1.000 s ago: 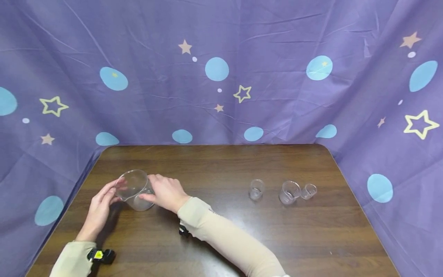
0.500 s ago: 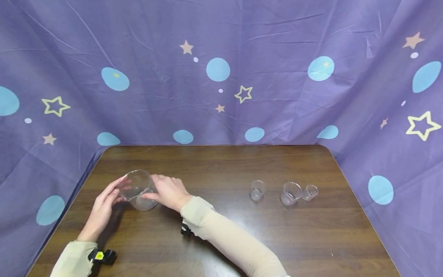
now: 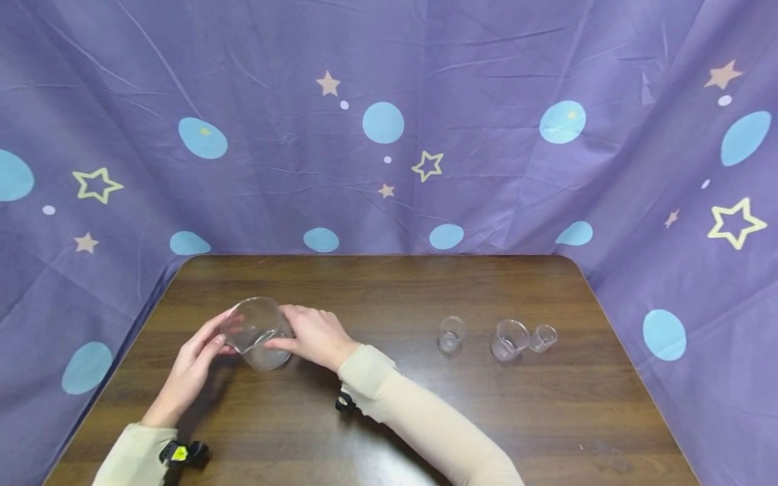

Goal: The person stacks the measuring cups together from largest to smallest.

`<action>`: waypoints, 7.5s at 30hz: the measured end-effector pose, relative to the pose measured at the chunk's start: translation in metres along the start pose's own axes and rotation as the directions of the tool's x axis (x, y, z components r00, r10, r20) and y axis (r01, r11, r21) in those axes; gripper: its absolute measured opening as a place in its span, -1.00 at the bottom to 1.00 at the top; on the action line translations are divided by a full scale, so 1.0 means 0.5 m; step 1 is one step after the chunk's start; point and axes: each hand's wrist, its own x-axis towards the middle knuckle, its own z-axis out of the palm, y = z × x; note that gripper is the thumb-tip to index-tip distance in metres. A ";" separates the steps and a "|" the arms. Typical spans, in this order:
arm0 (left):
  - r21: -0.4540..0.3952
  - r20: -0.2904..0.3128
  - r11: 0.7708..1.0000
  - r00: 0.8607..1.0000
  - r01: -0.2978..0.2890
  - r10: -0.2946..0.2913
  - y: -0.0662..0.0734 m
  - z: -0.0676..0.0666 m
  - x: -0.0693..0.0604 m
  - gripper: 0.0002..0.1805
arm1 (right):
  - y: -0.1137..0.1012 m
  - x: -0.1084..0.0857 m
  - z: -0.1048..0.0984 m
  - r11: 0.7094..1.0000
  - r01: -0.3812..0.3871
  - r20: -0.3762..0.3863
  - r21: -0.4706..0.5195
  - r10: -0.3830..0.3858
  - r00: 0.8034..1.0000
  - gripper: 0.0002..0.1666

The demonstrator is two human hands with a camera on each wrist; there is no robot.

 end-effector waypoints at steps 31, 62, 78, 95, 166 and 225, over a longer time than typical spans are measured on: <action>0.063 0.132 0.997 0.991 -0.039 0.030 0.039 0.114 0.015 -0.34 | 0.084 -0.115 -0.098 0.992 -0.032 0.039 0.120 0.027 0.999 -0.20; 0.036 0.158 0.999 0.987 0.014 -0.019 0.035 0.246 0.040 -0.22 | 0.165 -0.218 -0.146 0.963 -0.067 0.043 0.259 0.058 0.997 -0.24; 0.001 0.221 0.999 0.974 0.048 -0.047 0.034 0.300 0.057 -0.13 | 0.194 -0.259 -0.155 0.939 -0.093 0.030 0.332 0.088 0.996 -0.27; -0.015 0.262 0.996 0.962 0.085 -0.079 0.032 0.335 0.063 -0.07 | 0.213 -0.280 -0.159 0.920 -0.081 0.025 0.383 0.077 0.997 -0.29; -0.027 0.396 0.990 0.911 0.135 -0.113 0.028 0.342 0.066 -0.01 | 0.277 -0.365 -0.301 0.998 -0.039 0.029 0.043 0.038 0.999 -0.51; -0.018 0.405 0.988 0.905 0.153 -0.133 0.029 0.347 0.067 0.04 | 0.420 -0.481 -0.380 0.957 -0.160 0.183 -0.240 0.207 0.961 -0.22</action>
